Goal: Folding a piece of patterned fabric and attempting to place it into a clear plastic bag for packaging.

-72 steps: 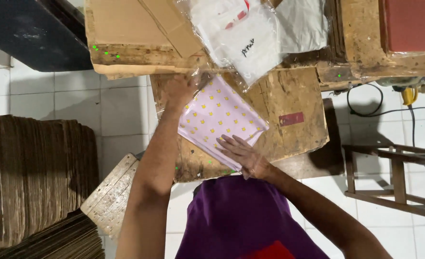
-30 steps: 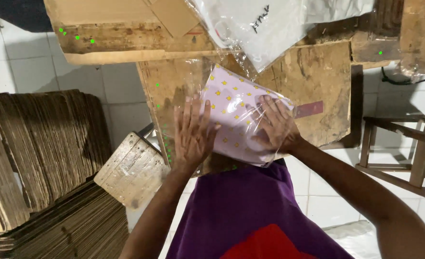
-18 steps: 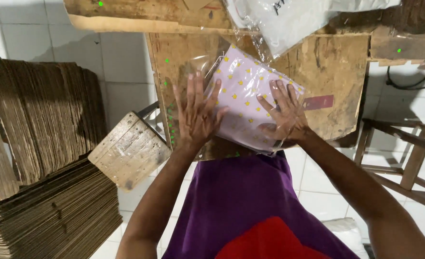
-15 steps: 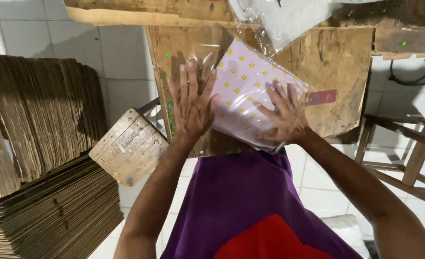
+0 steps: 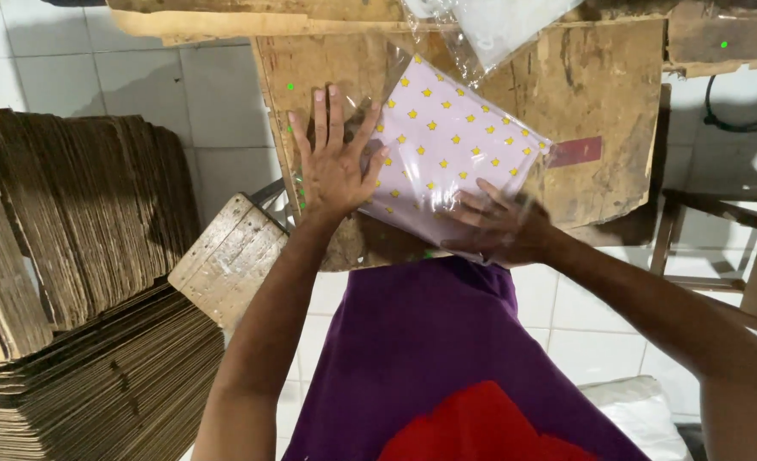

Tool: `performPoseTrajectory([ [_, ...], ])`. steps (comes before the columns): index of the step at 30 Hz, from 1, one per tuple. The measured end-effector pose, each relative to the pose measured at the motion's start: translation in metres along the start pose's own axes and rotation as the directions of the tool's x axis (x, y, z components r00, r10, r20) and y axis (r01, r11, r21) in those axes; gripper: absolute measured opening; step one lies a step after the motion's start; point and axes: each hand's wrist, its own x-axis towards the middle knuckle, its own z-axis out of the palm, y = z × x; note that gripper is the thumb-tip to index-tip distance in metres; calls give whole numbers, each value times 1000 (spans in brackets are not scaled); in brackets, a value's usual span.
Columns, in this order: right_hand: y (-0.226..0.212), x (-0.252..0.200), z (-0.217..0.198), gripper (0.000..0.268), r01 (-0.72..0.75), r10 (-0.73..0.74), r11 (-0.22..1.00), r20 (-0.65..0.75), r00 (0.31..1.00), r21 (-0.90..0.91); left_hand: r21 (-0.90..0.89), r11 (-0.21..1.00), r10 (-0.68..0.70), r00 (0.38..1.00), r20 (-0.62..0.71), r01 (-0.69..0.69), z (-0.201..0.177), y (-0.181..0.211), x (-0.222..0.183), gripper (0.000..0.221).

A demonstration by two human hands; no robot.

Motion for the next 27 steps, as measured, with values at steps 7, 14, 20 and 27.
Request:
performPoseTrajectory([
  [7, 10, -38, 13, 34, -445, 450, 893, -172, 876, 73, -83, 997, -13, 963, -269, -10, 4, 1, -3, 58],
  [14, 45, -58, 34, 61, -812, 939, 296, -308, 151, 504, -553, 819, -391, 854, -343, 153, 20, -1, 22, 63],
  [20, 79, -82, 76, 34, -799, 991, 104, -126, 35, 592, -824, 525, -574, 804, -155, 215, 17, 1, 17, 19],
  [27, 80, 14, 10, 51, -344, 927, -255, 330, 179, 904, -724, 681, -571, 698, -433, 108, -124, 72, -46, 11],
])
